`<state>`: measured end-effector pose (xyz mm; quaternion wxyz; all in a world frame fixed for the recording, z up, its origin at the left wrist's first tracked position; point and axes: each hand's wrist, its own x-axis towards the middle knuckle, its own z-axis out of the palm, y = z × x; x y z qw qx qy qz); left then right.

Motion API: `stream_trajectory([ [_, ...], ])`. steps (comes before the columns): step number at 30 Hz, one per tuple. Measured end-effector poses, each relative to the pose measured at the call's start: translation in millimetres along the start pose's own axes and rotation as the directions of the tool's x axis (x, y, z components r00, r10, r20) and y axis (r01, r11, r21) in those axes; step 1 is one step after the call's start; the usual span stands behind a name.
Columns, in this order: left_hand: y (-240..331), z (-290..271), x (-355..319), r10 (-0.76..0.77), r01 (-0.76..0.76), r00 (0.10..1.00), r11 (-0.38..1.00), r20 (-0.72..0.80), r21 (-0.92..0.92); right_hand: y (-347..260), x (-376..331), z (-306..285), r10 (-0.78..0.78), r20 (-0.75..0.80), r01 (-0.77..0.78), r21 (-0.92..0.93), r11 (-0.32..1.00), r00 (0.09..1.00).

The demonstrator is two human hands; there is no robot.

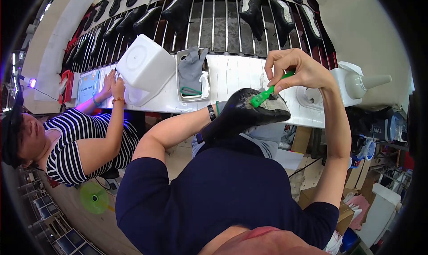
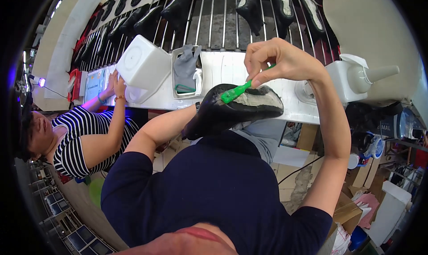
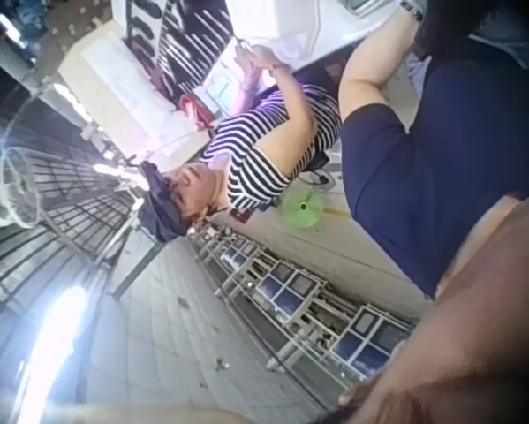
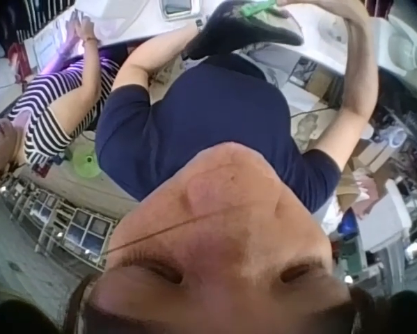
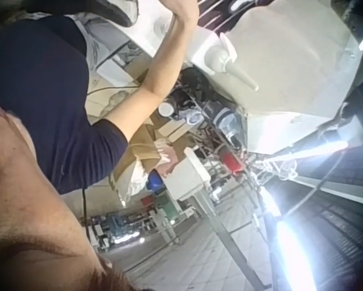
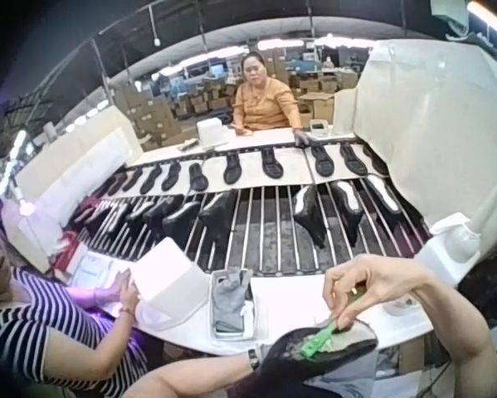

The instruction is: Applying adhesive to the sole area of a shoe upper using a brush and placing it on a conveyor.

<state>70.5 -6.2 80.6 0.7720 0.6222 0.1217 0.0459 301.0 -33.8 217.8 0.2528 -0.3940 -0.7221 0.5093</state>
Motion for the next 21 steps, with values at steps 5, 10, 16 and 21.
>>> stream_trajectory([
  [5,4,16,2,-0.047,0.040,0.996,0.995,-0.082,-0.090,6,6,-3,-0.004,0.013,0.003,0.049,0.999,1.000],
  [10,11,18,-13,-0.108,0.079,0.981,0.982,-0.161,-0.173,7,11,-7,0.023,0.074,-0.026,0.039,0.999,0.997],
  [16,22,23,-19,-0.143,0.078,0.955,0.966,-0.259,-0.247,11,5,-12,0.024,0.160,-0.029,0.027,0.999,0.987],
  [21,37,14,-8,-0.160,0.057,0.931,0.952,-0.329,-0.302,33,-36,-22,0.011,-0.172,0.029,0.229,0.973,0.985],
])
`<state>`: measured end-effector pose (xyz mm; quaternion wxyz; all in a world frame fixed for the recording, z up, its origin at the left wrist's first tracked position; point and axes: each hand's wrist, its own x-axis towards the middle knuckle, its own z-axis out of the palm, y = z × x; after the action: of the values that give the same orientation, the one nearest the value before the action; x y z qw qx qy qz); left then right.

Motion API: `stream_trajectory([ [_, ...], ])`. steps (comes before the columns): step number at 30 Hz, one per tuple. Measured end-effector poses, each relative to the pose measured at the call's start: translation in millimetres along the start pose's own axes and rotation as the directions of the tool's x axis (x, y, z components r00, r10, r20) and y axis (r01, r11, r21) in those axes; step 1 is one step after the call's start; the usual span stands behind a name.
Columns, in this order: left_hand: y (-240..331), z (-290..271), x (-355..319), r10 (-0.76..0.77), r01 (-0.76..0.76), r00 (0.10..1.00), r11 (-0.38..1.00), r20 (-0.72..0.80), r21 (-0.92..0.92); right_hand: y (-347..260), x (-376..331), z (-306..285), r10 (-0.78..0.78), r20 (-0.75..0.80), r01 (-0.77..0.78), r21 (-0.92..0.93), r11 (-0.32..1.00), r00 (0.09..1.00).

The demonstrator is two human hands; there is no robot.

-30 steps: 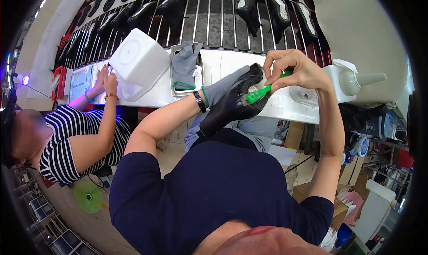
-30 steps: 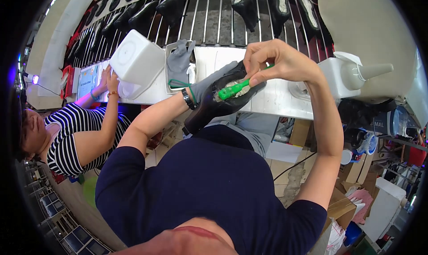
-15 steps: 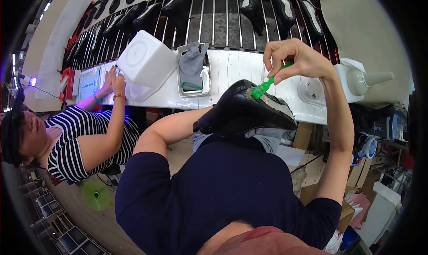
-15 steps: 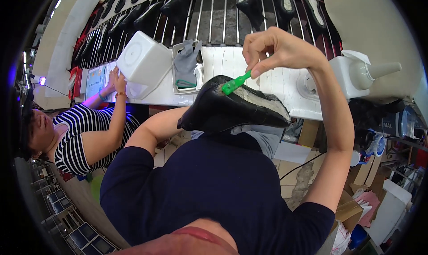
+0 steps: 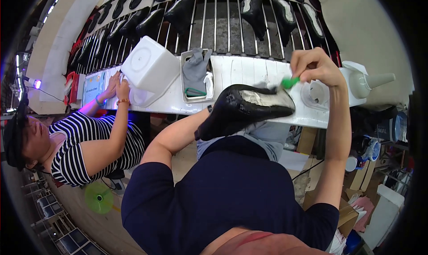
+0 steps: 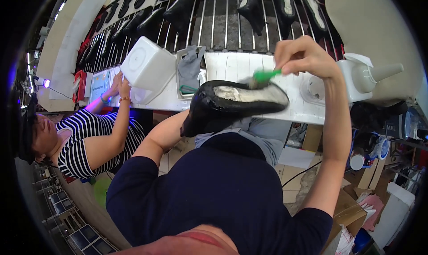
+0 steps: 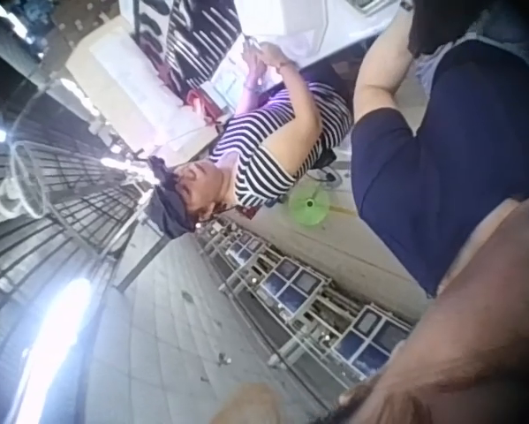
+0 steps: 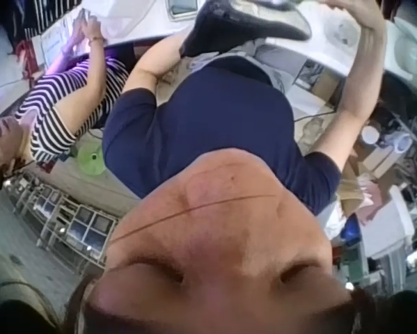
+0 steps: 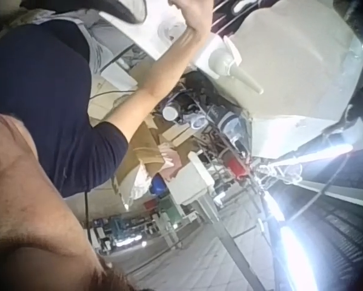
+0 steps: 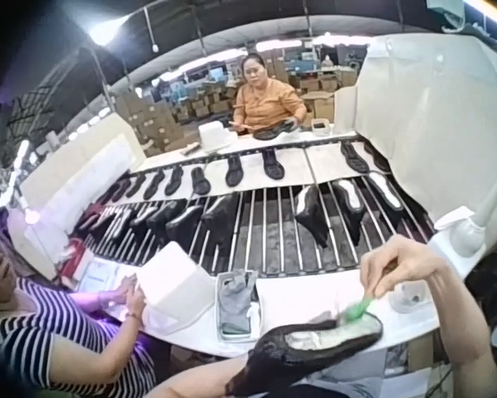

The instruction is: Applying adhesive to the sole area of a shoe upper using a brush and placing it on a conveyor.

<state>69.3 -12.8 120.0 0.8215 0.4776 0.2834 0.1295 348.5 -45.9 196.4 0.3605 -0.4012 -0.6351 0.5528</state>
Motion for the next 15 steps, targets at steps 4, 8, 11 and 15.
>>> stream_trajectory([
  [4,1,-28,50,0.087,-0.039,0.994,0.830,0.059,-0.556,41,-44,-14,-0.023,-0.649,0.043,0.015,0.999,0.760],
  [8,-36,-35,59,0.692,-0.738,0.498,0.655,-0.522,0.164,76,-66,5,0.086,-0.858,0.027,0.115,0.993,0.506],
  [11,-81,-31,53,0.784,-0.528,0.494,0.614,-0.377,0.586,86,-59,35,0.144,-0.860,0.010,0.170,0.985,0.490],
  [15,-121,-20,61,0.736,-0.502,0.585,0.659,-0.342,0.559,117,-41,57,0.106,-0.849,-0.081,0.075,0.994,0.517],
])
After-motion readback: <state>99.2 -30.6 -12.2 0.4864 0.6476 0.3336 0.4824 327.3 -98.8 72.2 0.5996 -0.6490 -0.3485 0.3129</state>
